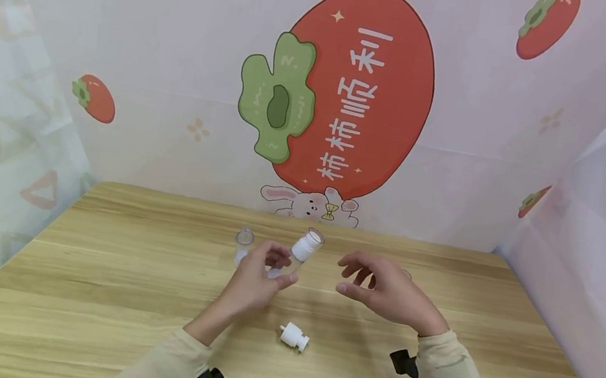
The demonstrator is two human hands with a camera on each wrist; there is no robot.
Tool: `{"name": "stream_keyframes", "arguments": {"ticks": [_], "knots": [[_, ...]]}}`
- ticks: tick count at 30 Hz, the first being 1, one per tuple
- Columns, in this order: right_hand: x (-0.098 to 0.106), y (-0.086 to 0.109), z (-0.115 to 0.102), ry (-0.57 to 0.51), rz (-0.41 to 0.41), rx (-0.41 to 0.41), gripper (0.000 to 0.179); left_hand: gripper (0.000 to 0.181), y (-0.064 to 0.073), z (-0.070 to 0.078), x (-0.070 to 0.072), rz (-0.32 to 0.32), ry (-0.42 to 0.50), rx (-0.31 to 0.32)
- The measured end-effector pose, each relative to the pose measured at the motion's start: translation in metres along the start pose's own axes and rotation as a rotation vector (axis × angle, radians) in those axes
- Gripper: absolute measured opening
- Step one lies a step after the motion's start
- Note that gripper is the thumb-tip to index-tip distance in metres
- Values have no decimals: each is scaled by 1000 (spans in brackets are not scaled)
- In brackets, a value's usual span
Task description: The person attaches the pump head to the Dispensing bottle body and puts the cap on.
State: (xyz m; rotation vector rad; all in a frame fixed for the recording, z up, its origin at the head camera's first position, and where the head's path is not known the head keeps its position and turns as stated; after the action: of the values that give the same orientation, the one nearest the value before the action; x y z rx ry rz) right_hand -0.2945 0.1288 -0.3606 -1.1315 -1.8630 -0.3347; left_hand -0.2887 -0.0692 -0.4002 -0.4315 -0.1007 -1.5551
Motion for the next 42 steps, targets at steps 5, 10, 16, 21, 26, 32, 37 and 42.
{"name": "stream_keyframes", "arguments": {"ticks": [5,10,16,21,26,32,37,42], "knots": [[-9,2,-1,9,-69,11,30,36,-1,-6,3,20,-7,24],[-18,2,-3,14,-145,32,30,41,-4,-12,3,29,-24,51],[-27,2,-5,55,-195,17,29,45,-16,-17,-3,35,-42,98],[-36,1,-8,76,-218,26,28,46,-27,-21,-9,50,-30,152],[-42,1,-9,73,-234,23,27,43,-38,-28,-16,70,-25,167],[-43,2,-8,92,-226,31,25,44,-49,-36,-20,94,-35,185],[-46,5,-5,94,-232,26,24,46,-55,-41,-21,112,-64,192],[-46,7,-4,98,-236,21,25,45,-61,-40,-22,118,-81,181]]}}
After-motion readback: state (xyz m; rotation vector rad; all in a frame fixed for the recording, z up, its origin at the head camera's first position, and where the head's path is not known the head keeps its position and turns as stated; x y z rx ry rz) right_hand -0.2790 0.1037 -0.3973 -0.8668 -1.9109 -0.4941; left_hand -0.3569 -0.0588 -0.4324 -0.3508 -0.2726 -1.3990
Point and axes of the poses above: each hand's wrist, its own y-axis away from the middle knuckle, its own x-axis out of the back of the hand, z = x × y, the point moved 9 cm from there along -y, towards the middle knuckle, and after that the axes turned 2 degrees about z, right-handed, at the moved point
